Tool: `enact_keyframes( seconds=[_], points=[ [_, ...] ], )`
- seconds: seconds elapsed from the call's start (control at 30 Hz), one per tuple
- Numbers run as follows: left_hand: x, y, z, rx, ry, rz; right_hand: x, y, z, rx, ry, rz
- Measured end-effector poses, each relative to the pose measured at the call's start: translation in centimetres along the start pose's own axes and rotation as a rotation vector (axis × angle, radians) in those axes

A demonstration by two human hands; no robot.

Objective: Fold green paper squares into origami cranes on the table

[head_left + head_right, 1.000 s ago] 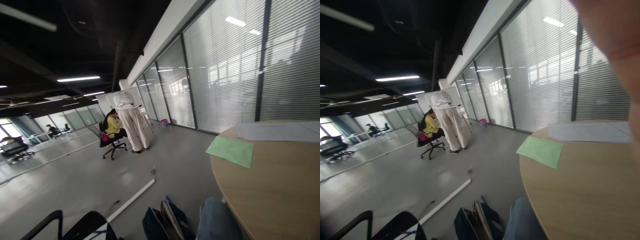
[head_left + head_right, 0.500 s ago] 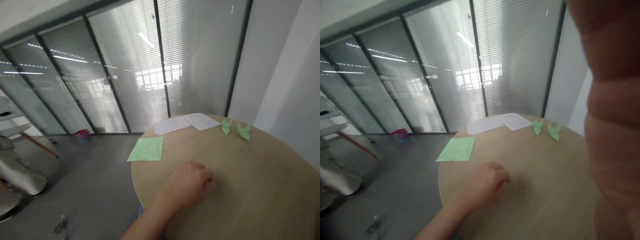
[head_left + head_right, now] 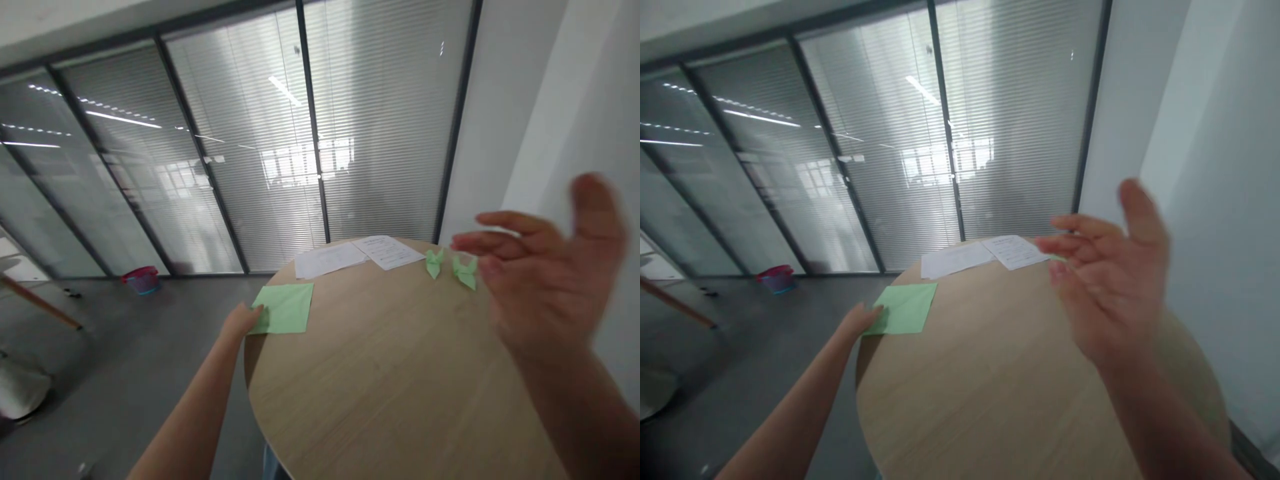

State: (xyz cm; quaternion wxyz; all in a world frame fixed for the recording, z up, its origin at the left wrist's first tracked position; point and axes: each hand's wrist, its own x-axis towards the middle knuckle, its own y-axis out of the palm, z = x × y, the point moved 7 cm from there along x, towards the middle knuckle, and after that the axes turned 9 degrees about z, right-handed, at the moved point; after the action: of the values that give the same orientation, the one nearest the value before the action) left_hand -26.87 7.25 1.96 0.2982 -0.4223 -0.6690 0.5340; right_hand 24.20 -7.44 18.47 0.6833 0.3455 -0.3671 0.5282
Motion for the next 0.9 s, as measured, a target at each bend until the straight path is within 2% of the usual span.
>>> enact_keyframes(
  seconds=[0.07, 0.13, 0.17, 0.23, 0.33, 0.43, 0.53, 0.73, 0.9],
  points=[
    [1.9, 0.4, 1.0, -0.034, -0.015, 0.049, -0.5, -0.3, -2.9, -0.005, 0.034, -0.069],
    [3.0, 1.2, 1.7, -0.107, -0.027, 0.163, -1.9, -0.7, -7.6, -0.023, 0.155, -0.14],
    [3.3, 1.3, 1.9, -0.105, -0.019, 0.178, -2.7, -0.6, -10.1, -0.027, 0.238, -0.125],
    [3.8, 0.8, 2.5, -0.093, 0.008, 0.13, -4.4, 0.0, -14.4, -0.041, 0.398, -0.023],
    [4.0, -0.5, 3.9, -0.121, -0.019, 0.014, -6.5, 1.6, -18.3, -0.045, 0.566, 0.191],
    [4.2, -1.6, 4.5, -0.235, -0.032, -0.034, -7.8, 2.9, -19.9, -0.076, 0.673, 0.349],
    [4.4, -2.0, 3.3, -0.308, -0.007, -0.003, -8.6, 4.0, -20.4, -0.141, 0.699, 0.473],
    [5.0, -2.4, -0.5, -0.125, 0.06, 0.056, -9.8, 5.3, -20.6, -0.271, 0.654, 0.596],
    [5.9, -2.7, -1.2, -0.007, 0.173, 0.086, -11.0, 5.7, -21.2, -0.304, 0.649, 0.678]
  ],
)
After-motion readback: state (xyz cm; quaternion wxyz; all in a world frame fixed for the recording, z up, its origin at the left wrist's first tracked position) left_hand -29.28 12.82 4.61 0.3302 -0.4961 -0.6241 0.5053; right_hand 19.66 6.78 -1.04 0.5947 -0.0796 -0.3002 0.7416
